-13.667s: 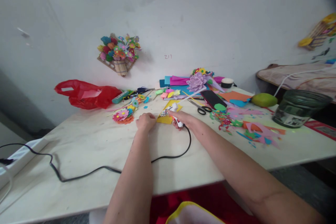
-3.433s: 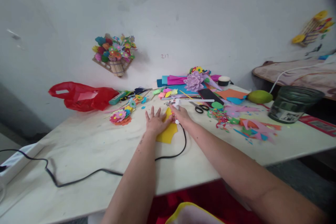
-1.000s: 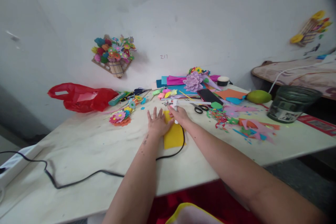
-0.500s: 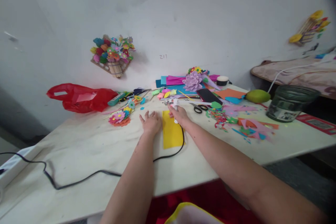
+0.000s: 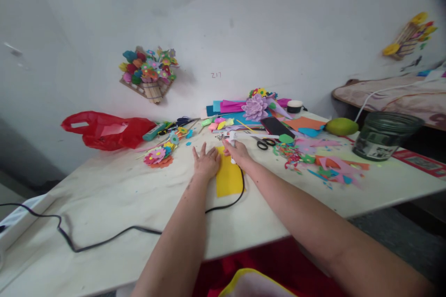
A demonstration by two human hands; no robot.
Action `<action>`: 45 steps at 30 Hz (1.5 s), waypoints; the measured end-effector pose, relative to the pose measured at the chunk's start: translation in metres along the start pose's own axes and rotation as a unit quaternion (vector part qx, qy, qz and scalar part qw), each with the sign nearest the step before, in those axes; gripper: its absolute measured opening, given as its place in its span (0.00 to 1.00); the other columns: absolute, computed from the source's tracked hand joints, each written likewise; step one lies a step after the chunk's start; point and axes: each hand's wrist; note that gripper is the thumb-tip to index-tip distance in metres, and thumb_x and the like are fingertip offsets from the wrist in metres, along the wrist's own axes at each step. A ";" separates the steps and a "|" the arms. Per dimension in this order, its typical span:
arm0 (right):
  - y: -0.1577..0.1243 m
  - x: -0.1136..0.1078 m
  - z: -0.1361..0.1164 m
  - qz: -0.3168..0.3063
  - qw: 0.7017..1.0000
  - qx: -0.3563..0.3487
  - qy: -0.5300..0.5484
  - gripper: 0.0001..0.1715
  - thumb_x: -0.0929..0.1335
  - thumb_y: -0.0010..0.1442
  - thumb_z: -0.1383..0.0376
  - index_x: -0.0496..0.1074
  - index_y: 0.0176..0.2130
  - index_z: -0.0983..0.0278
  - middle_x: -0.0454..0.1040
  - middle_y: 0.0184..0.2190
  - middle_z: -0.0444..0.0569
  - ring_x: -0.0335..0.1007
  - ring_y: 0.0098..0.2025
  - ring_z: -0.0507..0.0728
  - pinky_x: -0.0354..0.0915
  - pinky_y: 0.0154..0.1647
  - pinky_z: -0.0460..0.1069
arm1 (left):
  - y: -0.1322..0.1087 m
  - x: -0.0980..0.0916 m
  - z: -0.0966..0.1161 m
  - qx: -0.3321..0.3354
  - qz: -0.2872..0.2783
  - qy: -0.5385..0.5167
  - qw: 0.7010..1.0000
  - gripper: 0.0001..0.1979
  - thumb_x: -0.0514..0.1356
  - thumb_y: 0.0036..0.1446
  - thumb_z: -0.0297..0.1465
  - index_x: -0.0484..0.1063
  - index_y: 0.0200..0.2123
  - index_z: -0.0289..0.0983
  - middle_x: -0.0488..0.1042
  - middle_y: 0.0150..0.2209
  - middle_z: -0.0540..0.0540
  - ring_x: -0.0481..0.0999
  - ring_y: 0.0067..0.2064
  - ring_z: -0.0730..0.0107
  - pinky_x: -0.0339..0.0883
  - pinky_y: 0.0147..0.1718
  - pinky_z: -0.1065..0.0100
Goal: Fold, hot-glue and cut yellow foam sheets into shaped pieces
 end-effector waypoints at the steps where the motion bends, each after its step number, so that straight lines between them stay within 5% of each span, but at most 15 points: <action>1: 0.000 0.000 0.000 0.000 1.000 -0.002 -0.004 0.34 0.60 0.48 0.40 0.71 0.37 0.65 0.74 0.26 0.49 0.71 0.25 0.52 0.63 0.25 0.44 | 0.000 0.000 0.001 -0.004 -0.001 0.003 1.000 0.25 0.35 0.58 0.40 0.60 0.54 0.47 0.59 0.57 0.55 0.38 0.63 0.59 0.16 0.54 0.42; 15: 0.001 0.000 0.003 0.003 1.000 -0.011 -0.018 0.34 0.59 0.48 0.39 0.71 0.33 0.66 0.74 0.25 0.49 0.70 0.26 0.52 0.64 0.29 0.45 | 0.005 -0.001 0.009 -0.049 -0.012 0.031 0.998 0.27 0.36 0.57 0.43 0.61 0.54 0.46 0.54 0.60 0.53 0.32 0.63 0.55 0.15 0.54 0.45; 21: 0.003 0.002 0.004 0.004 1.000 -0.001 -0.001 0.34 0.60 0.48 0.40 0.71 0.35 0.65 0.74 0.25 0.48 0.70 0.24 0.52 0.63 0.27 0.45 | 0.003 -0.002 -0.003 -0.123 -0.006 -0.061 0.991 0.29 0.36 0.56 0.45 0.49 0.59 0.45 0.49 0.61 0.53 0.35 0.63 0.58 0.25 0.56 0.43; 30: 0.000 -0.005 -0.004 0.035 0.999 0.001 -0.034 0.29 0.61 0.50 0.42 0.70 0.32 0.64 0.75 0.26 0.47 0.70 0.26 0.52 0.61 0.23 0.43 | -0.001 -0.011 -0.007 -0.128 0.016 -0.066 0.989 0.15 0.49 0.50 0.42 0.70 0.35 0.43 0.56 0.58 0.51 0.40 0.62 0.54 0.32 0.55 0.41; 36: -0.003 -0.007 -0.009 -0.013 0.999 0.041 0.028 0.29 0.61 0.50 0.43 0.68 0.34 0.66 0.72 0.21 0.46 0.62 0.13 0.48 0.57 0.14 0.43 | 0.001 -0.005 -0.009 -0.118 0.037 -0.055 0.991 0.12 0.52 0.48 0.39 0.71 0.32 0.42 0.59 0.57 0.51 0.43 0.62 0.54 0.32 0.55 0.42; 45: -0.012 -0.016 -0.025 -0.048 0.992 0.099 0.057 0.27 0.64 0.50 0.47 0.68 0.35 0.69 0.70 0.17 0.47 0.61 0.12 0.49 0.55 0.11 0.43 | 0.000 -0.013 -0.010 -0.130 0.034 -0.078 0.988 0.12 0.52 0.48 0.36 0.74 0.30 0.43 0.62 0.55 0.52 0.51 0.59 0.59 0.40 0.56 0.49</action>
Point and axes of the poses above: each hand's wrist, its own y-axis towards the middle knuckle, its own x-axis out of the palm, z = x × y
